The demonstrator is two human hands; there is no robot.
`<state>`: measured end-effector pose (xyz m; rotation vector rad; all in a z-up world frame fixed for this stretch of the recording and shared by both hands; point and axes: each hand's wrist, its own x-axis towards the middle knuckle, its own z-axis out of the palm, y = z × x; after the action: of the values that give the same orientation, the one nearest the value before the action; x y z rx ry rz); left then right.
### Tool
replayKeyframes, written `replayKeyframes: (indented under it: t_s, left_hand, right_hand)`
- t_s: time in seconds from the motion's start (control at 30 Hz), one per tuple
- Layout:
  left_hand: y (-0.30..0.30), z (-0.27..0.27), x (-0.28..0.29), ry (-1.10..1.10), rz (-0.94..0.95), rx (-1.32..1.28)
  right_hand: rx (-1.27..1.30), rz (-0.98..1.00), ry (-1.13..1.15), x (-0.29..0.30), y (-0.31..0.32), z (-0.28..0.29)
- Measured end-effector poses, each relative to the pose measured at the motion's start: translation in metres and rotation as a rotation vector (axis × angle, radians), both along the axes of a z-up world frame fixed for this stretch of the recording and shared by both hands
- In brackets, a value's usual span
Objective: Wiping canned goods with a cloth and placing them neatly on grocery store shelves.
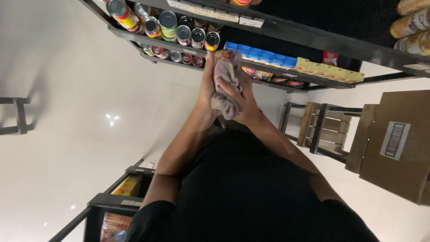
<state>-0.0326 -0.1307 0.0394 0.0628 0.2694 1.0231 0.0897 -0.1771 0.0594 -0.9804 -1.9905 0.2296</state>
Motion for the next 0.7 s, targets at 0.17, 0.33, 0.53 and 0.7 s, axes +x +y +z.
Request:
replayKeyframes:
  t_s: [0.17,0.33,0.53,0.7]
  left_hand:
    - [-0.001,0.018,0.001,0.282,-0.010,0.059]
    - [0.006,-0.015,0.011,0.334,0.001,0.051]
    - [0.002,-0.053,0.042,0.642,0.035,0.240]
    - [0.010,-0.051,0.045,0.834,0.016,0.659]
  right_hand:
    - [0.139,-0.051,-0.283,0.041,-0.002,-0.037]
    - [-0.380,0.104,0.412,0.058,0.007,-0.013]
    - [-0.295,0.067,0.411,0.062,0.036,0.034]
    - [-0.271,-0.208,0.274,0.087,0.048,-0.011]
